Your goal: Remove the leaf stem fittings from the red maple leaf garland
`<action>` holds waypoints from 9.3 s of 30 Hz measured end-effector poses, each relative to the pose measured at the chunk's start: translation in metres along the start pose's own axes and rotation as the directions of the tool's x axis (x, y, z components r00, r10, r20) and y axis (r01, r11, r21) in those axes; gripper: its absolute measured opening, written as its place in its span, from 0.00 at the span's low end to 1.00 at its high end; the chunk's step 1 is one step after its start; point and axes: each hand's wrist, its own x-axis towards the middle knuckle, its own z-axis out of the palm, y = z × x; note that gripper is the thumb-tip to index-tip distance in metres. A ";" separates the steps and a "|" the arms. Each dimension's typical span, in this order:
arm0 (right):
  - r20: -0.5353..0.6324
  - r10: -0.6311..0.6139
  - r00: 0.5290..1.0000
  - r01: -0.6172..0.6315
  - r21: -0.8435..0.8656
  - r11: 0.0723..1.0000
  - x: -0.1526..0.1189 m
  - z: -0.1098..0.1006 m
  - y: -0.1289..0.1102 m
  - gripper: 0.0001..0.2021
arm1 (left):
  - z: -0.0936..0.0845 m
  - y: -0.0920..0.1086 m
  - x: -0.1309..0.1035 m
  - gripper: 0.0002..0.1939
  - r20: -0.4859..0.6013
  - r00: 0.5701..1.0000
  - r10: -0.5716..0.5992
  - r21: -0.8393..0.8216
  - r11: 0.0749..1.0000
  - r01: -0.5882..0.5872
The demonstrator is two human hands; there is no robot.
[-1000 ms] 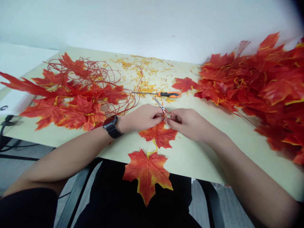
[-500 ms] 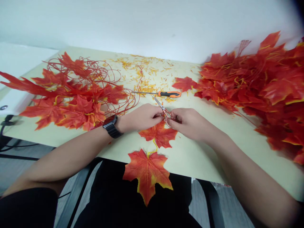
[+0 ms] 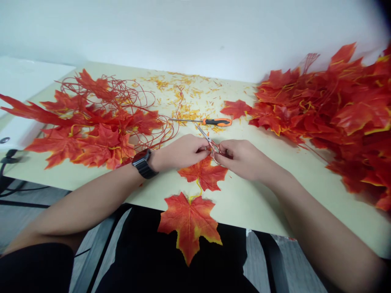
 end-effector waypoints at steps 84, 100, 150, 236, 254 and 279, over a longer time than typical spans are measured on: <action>-0.025 -0.014 1.000 0.014 -0.014 1.000 0.001 0.001 0.003 0.17 | 0.004 -0.003 0.002 0.12 -0.014 1.000 -0.016 0.015 1.000 0.016; -0.009 0.007 1.000 -0.007 -0.007 1.000 0.003 -0.001 -0.001 0.16 | 0.005 -0.004 0.002 0.12 0.001 1.000 -0.029 -0.038 0.999 0.029; -0.013 -0.029 0.999 0.028 -0.055 0.998 0.000 -0.001 0.001 0.17 | 0.001 0.001 0.003 0.12 0.019 0.999 -0.028 0.023 0.999 0.027; -0.188 0.399 0.898 0.063 0.950 0.305 0.014 -0.013 0.004 0.24 | 0.009 -0.008 0.004 0.08 -0.050 0.999 0.002 -0.148 0.989 -0.009; -0.159 0.420 0.894 0.005 0.938 0.345 0.016 -0.013 0.005 0.24 | 0.012 -0.011 0.004 0.10 -0.326 0.943 -0.058 -0.268 0.963 -0.033; -0.346 0.494 0.798 0.109 0.888 0.447 0.017 -0.015 0.009 0.30 | 0.014 -0.017 0.010 0.07 -0.442 0.869 -0.221 -0.527 0.848 -0.053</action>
